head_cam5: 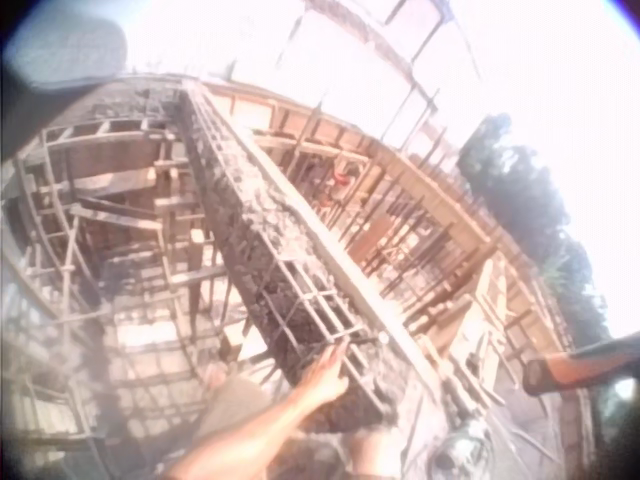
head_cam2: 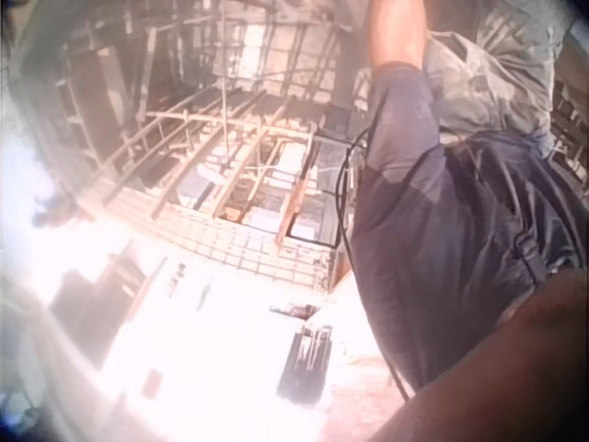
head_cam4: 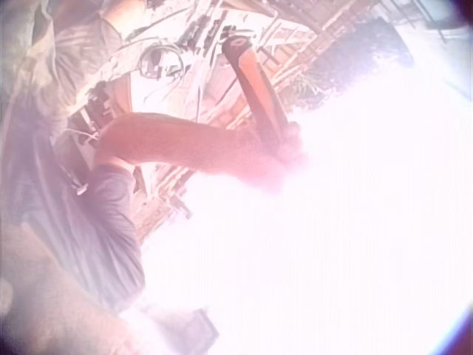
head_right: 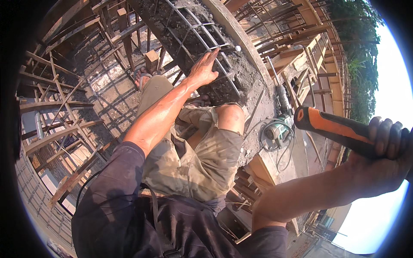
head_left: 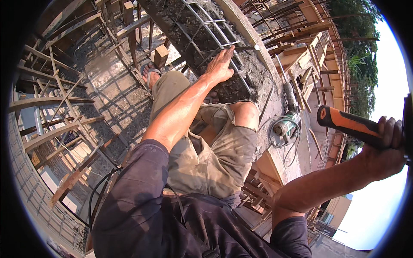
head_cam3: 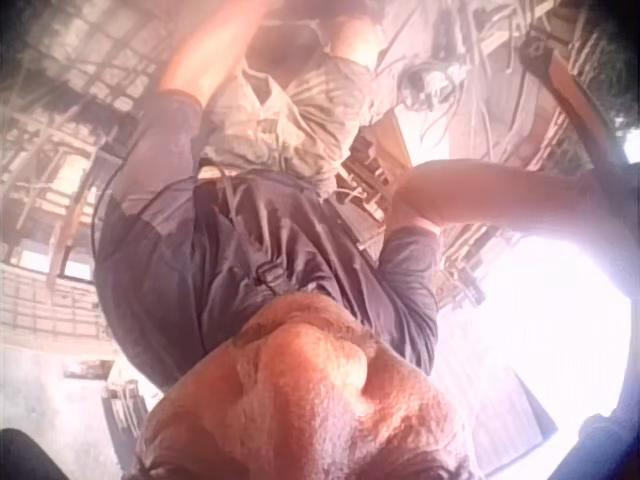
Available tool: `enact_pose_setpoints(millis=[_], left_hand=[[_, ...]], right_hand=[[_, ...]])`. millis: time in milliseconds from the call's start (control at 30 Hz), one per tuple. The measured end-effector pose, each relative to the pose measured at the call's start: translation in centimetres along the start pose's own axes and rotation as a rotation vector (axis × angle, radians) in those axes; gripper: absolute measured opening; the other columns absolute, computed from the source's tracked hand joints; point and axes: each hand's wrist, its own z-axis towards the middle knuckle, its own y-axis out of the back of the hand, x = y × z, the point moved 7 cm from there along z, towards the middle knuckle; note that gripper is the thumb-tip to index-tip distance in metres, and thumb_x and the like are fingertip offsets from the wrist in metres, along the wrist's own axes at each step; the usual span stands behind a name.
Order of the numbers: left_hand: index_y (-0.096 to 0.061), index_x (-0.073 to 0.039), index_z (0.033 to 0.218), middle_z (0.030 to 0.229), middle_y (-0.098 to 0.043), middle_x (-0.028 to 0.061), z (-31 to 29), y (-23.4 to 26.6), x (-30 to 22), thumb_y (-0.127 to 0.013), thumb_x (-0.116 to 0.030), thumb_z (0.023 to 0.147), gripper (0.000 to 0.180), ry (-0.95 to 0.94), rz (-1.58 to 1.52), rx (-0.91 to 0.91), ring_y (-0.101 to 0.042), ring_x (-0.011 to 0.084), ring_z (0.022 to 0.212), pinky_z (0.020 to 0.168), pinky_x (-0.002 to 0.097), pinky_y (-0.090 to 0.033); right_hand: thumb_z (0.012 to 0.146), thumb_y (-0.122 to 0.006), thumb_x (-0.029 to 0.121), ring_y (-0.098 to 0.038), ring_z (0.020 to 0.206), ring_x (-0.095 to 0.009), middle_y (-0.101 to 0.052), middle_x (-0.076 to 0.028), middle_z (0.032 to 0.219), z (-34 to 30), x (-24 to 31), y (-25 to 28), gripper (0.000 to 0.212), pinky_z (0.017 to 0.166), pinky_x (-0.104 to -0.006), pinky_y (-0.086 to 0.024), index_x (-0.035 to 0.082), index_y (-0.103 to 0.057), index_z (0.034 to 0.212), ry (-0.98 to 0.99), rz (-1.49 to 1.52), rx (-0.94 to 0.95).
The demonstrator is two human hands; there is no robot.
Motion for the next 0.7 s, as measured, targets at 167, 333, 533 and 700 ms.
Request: enact_pose_setpoints(millis=[167,333,533,700], left_hand=[[-0.046,-0.008,0.145,0.138,-0.055,0.0202,-0.9,1.1,2.5,-0.064,-0.018,0.08,0.068,0.193,0.194,0.017,-0.054,0.037,0.128,0.103,0.0468,-0.047],[-0.076,-0.011,0.111,0.118,-0.072,0.0143,-2.5,0.6,6.1,-0.064,-0.019,0.08,0.035,0.417,0.498,0.556,-0.069,0.0302,0.112,0.089,0.0413,-0.053],[-0.077,-0.012,0.11,0.112,-0.075,0.0112,-5.1,-3.3,6.3,-0.069,-0.02,0.078,0.033,0.388,0.502,0.624,-0.07,0.0233,0.11,0.088,0.0405,-0.054],[-0.077,-0.01,0.108,0.111,-0.075,0.0118,-5.1,-3.0,5.8,-0.069,-0.02,0.076,0.034,0.41,0.505,0.664,-0.07,0.0253,0.109,0.087,0.0395,-0.054]], right_hand=[[0.098,-0.049,0.02,-0.036,0.042,-0.014,-0.033,0.0,0.053,-7.4,-7.7,-3.3,0.039,0.047,-0.03,-0.04,0.013,-0.034,0.062,-0.231,0.276,0.03],[0.09,-0.065,0.021,-0.036,0.038,-0.009,-0.038,0.004,0.053,-27.6,-23.9,-2.7,0.031,0.035,-0.0277,-0.033,0.013,-0.044,0.068,-1.319,-0.163,0.511],[0.095,-0.064,0.023,-0.034,0.04,-0.007,-0.035,0.005,0.052,-17.5,-14.7,-2.4,0.04,0.037,-0.0254,-0.03,0.016,-0.041,0.063,-0.948,-0.107,0.404],[0.096,-0.056,0.018,-0.036,0.042,-0.009,-0.031,0.002,0.053,0.9,-0.6,0.2,0.04,0.045,-0.0253,-0.04,0.015,-0.036,0.061,-0.044,0.025,0.143]])
